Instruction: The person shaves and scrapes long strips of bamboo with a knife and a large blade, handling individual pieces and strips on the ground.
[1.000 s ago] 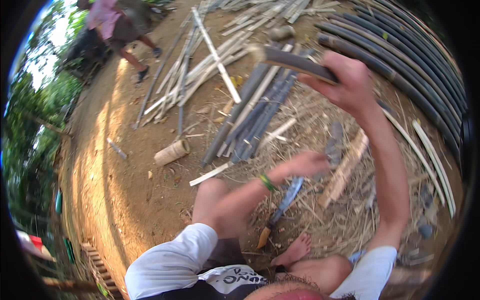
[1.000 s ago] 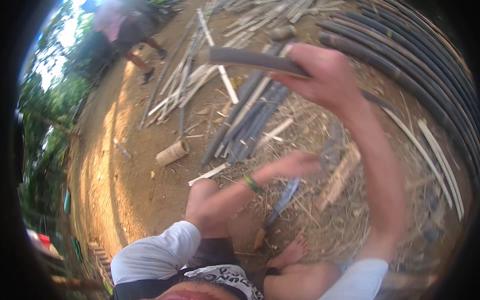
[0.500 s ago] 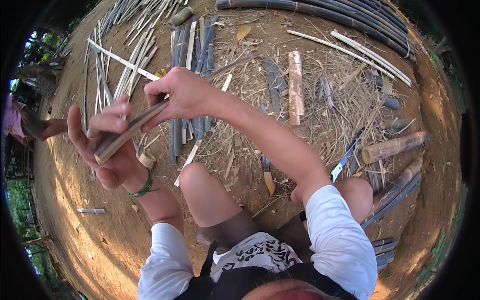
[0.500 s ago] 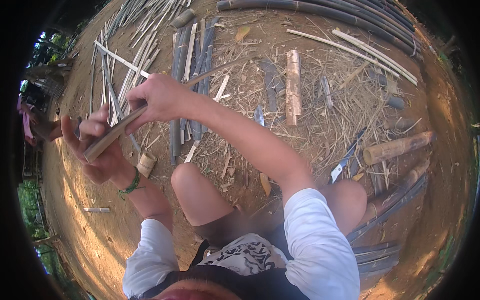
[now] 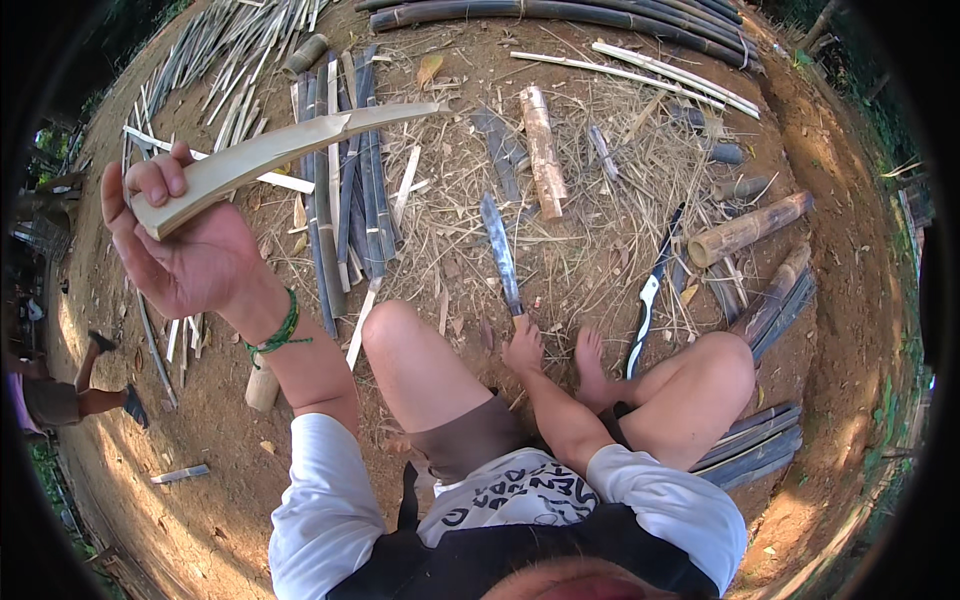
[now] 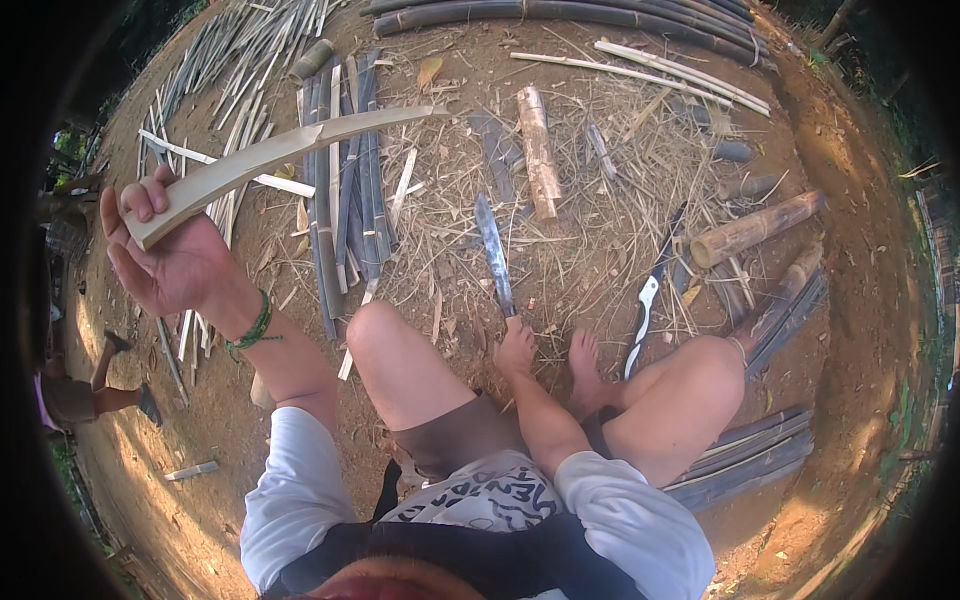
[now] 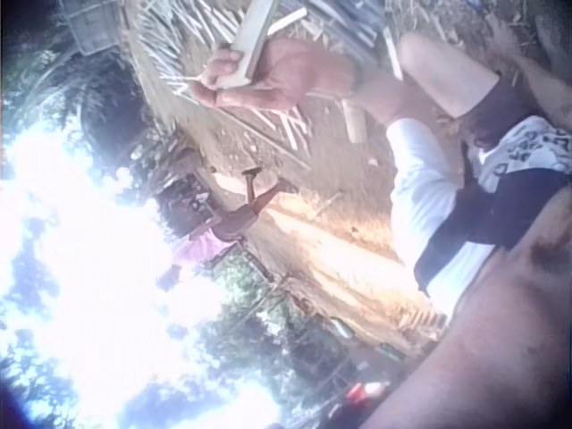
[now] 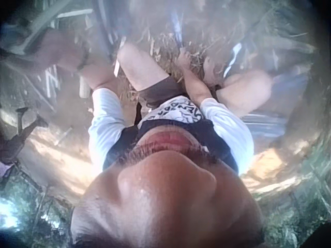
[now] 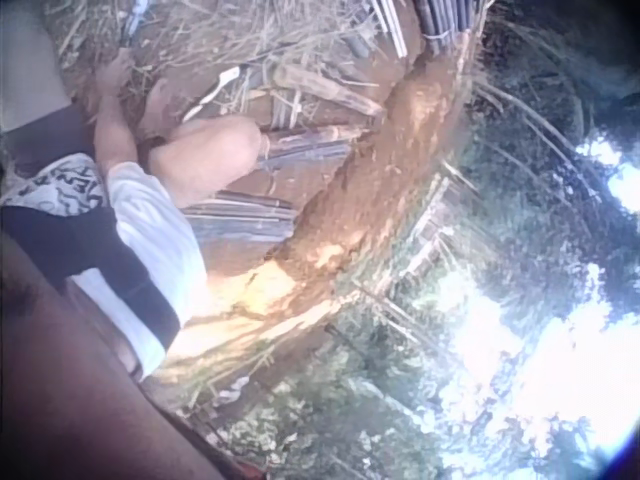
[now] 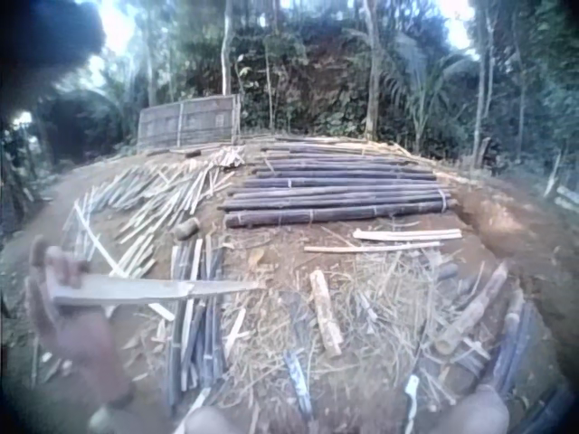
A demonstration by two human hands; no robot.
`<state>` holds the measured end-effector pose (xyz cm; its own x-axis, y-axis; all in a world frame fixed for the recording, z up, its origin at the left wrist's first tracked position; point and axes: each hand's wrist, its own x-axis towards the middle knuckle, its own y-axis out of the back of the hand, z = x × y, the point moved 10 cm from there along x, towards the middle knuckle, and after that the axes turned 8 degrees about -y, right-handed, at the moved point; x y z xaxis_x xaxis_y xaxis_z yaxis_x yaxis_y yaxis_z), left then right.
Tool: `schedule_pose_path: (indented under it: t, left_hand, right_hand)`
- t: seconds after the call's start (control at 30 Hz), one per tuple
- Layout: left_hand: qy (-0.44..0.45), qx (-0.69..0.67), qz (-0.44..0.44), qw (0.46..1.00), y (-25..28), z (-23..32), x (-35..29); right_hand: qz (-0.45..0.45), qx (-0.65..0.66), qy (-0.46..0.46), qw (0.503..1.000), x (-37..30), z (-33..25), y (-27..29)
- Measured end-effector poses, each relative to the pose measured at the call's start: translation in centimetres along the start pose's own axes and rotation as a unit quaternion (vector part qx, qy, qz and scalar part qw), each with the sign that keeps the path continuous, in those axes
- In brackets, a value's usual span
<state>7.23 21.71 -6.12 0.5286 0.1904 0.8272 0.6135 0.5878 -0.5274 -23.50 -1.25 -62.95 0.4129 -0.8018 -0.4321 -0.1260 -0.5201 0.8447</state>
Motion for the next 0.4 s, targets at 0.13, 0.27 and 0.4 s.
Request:
schedule_pose_path:
  t: [0.13, 0.27, 0.4]
  left_hand:
    - [-0.035, 0.024, -0.02, 0.999, -2.8, 1.2, 1.4]
    - [-0.041, 0.051, -0.076, 0.995, -7.0, 1.7, 2.3]
    - [-0.05, 0.059, -0.124, 0.989, -9.2, 4.5, 2.9]
  right_hand:
    - [0.04, -0.062, 0.029, 0.997, 0.5, 1.2, -0.9]
    - [0.059, -0.042, 0.026, 0.997, 4.1, 0.3, -2.6]
    - [-0.076, 0.001, -0.033, 0.997, 3.5, -2.4, -1.1]
